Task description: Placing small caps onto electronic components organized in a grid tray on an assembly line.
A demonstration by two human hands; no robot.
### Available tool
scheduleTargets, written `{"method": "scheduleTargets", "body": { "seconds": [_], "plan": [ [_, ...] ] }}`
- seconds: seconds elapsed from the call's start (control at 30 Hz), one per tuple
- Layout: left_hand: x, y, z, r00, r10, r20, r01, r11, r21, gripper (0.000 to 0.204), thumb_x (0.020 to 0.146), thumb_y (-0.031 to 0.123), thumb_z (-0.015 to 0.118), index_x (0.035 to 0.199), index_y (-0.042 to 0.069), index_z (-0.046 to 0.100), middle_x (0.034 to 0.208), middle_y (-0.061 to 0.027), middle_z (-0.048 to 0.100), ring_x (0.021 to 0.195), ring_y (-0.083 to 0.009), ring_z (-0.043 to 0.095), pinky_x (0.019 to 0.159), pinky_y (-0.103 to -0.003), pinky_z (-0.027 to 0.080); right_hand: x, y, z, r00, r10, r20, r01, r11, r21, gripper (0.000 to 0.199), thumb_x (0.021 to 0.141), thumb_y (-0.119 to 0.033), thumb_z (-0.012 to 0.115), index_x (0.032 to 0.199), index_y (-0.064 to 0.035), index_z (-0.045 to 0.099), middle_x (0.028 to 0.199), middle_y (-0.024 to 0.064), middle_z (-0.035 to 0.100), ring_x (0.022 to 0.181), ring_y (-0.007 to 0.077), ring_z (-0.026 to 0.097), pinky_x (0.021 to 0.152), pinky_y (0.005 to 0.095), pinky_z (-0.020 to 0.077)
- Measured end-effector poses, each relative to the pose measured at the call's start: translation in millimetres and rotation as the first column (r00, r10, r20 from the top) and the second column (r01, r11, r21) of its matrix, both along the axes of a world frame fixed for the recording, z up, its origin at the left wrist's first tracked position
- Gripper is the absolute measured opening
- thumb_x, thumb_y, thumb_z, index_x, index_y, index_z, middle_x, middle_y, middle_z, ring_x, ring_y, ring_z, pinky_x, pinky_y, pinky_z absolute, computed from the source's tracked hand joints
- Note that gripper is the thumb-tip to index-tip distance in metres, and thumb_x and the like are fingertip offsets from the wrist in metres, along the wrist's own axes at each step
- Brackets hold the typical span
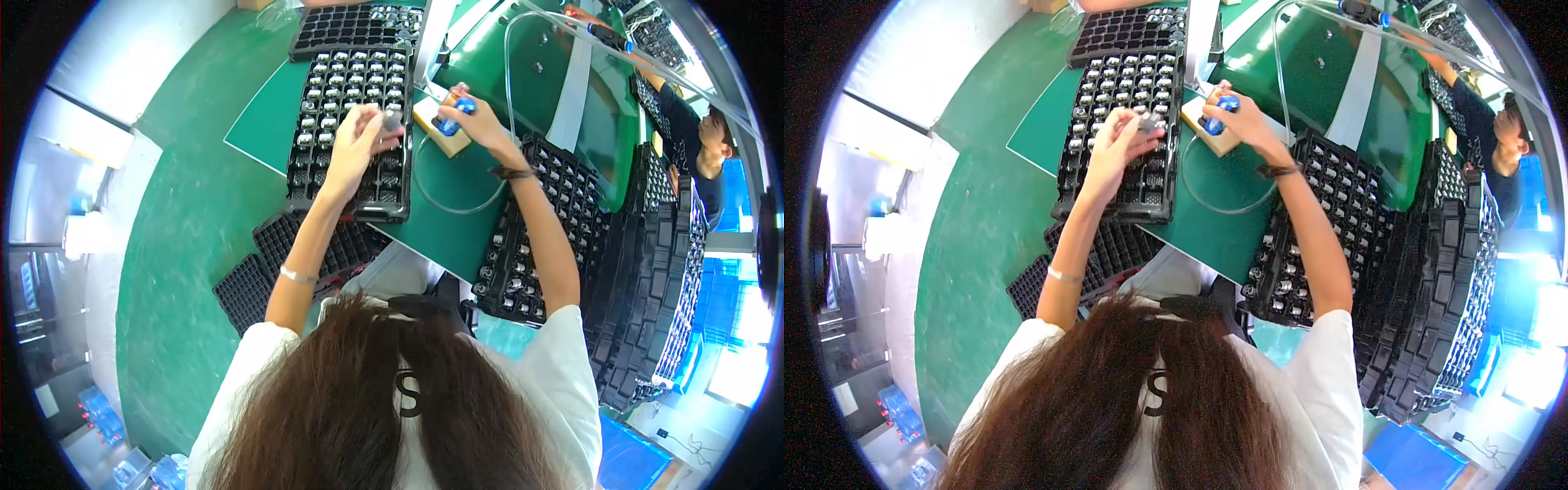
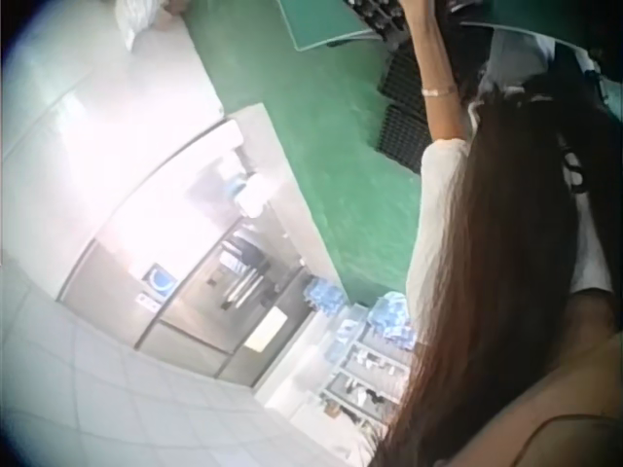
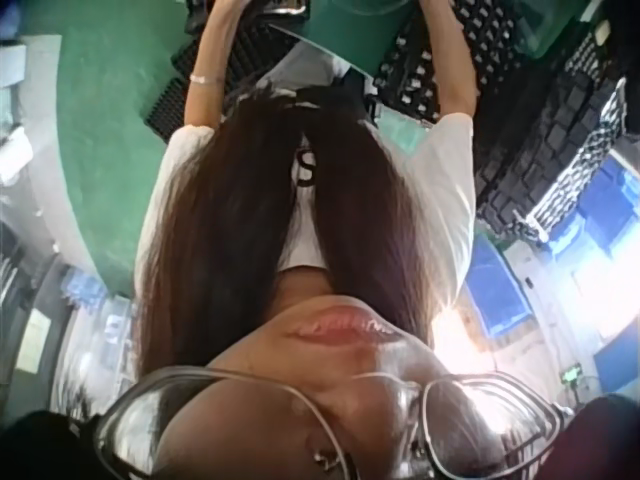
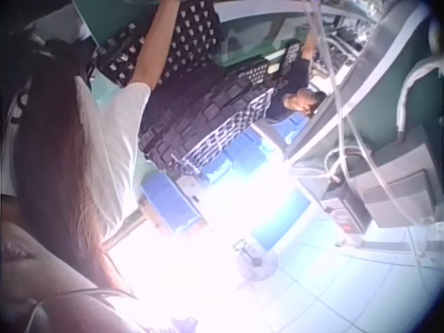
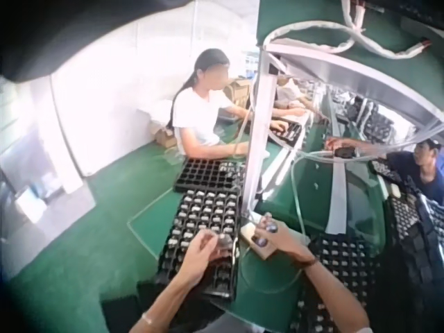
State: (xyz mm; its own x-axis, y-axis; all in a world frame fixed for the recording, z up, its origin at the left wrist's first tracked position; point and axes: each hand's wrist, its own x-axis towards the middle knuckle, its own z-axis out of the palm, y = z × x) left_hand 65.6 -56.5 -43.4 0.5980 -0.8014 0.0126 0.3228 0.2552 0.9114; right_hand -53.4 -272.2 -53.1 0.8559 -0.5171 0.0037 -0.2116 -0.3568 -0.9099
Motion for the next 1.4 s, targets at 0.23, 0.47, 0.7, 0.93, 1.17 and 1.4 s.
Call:
{"method": "scheduleTargets", "body": {
  "seconds": [0.23,0.47,0.7,0.93,1.17,1.4],
  "plan": [
    [-32,45,4,0.908,-0.053,-0.416,0.015,0.995,-0.095,0.014,0.094,0.021,0.041,0.101,0.009,0.046,0.099,-0.0102,0.055,0.084,-0.0151,0.055,0.080,-0.029,0.049,-84,-113,64,0.957,-0.259,-0.130,0.263,0.965,0.010,0.028,0.075,-0.038,0.067,0.086,-0.0127,0.062,0.073,-0.0045,0.057,0.064,0.0038,0.050,0.054,0.0190,0.0369],
    [-68,39,23,0.856,-0.112,-0.504,0.110,0.993,-0.032,0.023,0.095,0.024,0.041,0.102,0.005,0.050,0.093,-0.0057,0.057,0.083,-0.0097,0.054,0.077,-0.023,0.046,-59,-238,-43,0.767,-0.633,0.109,0.590,0.627,-0.508,0.044,0.070,-0.043,0.066,0.092,-0.0047,0.064,0.083,0.0140,0.065,0.081,0.0278,0.063,0.072,0.0361,0.0458],
    [-88,30,29,0.807,-0.200,-0.555,0.211,0.977,-0.045,0.031,0.095,0.024,0.043,0.119,0.005,0.045,0.105,-0.0057,0.054,0.093,-0.0100,0.051,0.084,-0.023,0.043,-44,-249,-69,0.744,-0.664,0.078,0.585,0.589,-0.557,0.046,0.070,-0.043,0.066,0.095,-0.0053,0.062,0.091,0.0142,0.065,0.089,0.0304,0.061,0.076,0.0375,0.0454],
    [-93,22,30,0.819,-0.266,-0.509,0.237,0.964,-0.123,0.031,0.094,0.020,0.043,0.120,0.004,0.047,0.104,-0.0064,0.057,0.096,-0.0130,0.054,0.085,-0.024,0.043,-67,-257,-51,0.758,-0.621,0.199,0.634,0.633,-0.444,0.044,0.072,-0.044,0.066,0.093,-0.0063,0.061,0.082,0.0094,0.064,0.079,0.0222,0.061,0.071,0.0337,0.0458],
    [-95,17,40,0.957,-0.109,-0.268,0.100,0.994,-0.048,0.030,0.089,0.015,0.053,0.114,-0.003,0.052,0.098,-0.0070,0.061,0.090,-0.0113,0.057,0.083,-0.024,0.044,-91,9,77,0.919,-0.295,0.262,0.252,0.950,0.184,0.037,0.083,-0.035,0.061,0.100,-0.0031,0.055,0.078,-0.0004,0.057,0.060,0.0030,0.049,0.047,0.0169,0.0344],
    [-113,26,46,0.978,-0.112,-0.177,0.104,0.993,-0.052,0.027,0.084,0.010,0.061,0.106,-0.005,0.057,0.092,-0.0069,0.062,0.084,-0.0075,0.057,0.074,-0.019,0.045,-104,123,89,0.949,-0.106,0.297,0.031,0.968,0.248,0.034,0.079,-0.025,0.063,0.100,0.0014,0.057,0.095,0.0056,0.059,0.083,0.0104,0.056,0.074,0.0231,0.0443]
  ]
}}
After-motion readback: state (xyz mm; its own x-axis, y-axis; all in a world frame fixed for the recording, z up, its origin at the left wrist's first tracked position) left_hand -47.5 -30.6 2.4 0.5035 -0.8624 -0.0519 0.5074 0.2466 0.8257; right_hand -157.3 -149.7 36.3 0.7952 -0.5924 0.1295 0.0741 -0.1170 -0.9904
